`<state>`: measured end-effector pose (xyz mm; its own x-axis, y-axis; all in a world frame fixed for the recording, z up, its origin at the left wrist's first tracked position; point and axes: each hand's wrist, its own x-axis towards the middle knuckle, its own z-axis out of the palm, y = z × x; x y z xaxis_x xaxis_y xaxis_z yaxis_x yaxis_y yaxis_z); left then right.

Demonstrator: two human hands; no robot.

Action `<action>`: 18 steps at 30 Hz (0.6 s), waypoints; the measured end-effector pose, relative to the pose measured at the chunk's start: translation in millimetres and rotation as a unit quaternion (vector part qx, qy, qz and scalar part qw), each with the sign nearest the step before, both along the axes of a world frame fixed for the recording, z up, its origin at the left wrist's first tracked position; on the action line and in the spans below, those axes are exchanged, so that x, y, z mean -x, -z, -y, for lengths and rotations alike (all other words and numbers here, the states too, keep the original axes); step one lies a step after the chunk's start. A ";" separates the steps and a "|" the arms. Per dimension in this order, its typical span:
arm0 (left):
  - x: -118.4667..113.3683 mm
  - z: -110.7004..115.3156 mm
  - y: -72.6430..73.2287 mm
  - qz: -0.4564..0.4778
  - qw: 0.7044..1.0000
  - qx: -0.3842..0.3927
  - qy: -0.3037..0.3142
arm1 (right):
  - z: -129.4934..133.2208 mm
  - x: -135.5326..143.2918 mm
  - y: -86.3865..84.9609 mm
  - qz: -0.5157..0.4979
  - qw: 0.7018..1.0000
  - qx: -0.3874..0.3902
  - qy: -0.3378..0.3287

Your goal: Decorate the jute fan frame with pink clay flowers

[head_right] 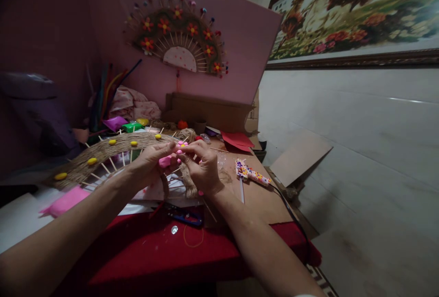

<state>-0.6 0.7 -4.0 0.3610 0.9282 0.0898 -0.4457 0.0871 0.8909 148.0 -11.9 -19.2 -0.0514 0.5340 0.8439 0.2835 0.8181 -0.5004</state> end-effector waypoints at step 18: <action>-1.2 1.1 -0.3 -0.029 1.000 0.004 0.003 | 1.8 -2.1 3.2 0.073 0.994 -0.064 0.055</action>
<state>0.6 -0.4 -3.7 0.3716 0.9264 0.0603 -0.3927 0.0980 0.9144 150.0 -13.7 -22.4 -0.1251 0.4317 0.8933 0.4360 0.8327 -0.3413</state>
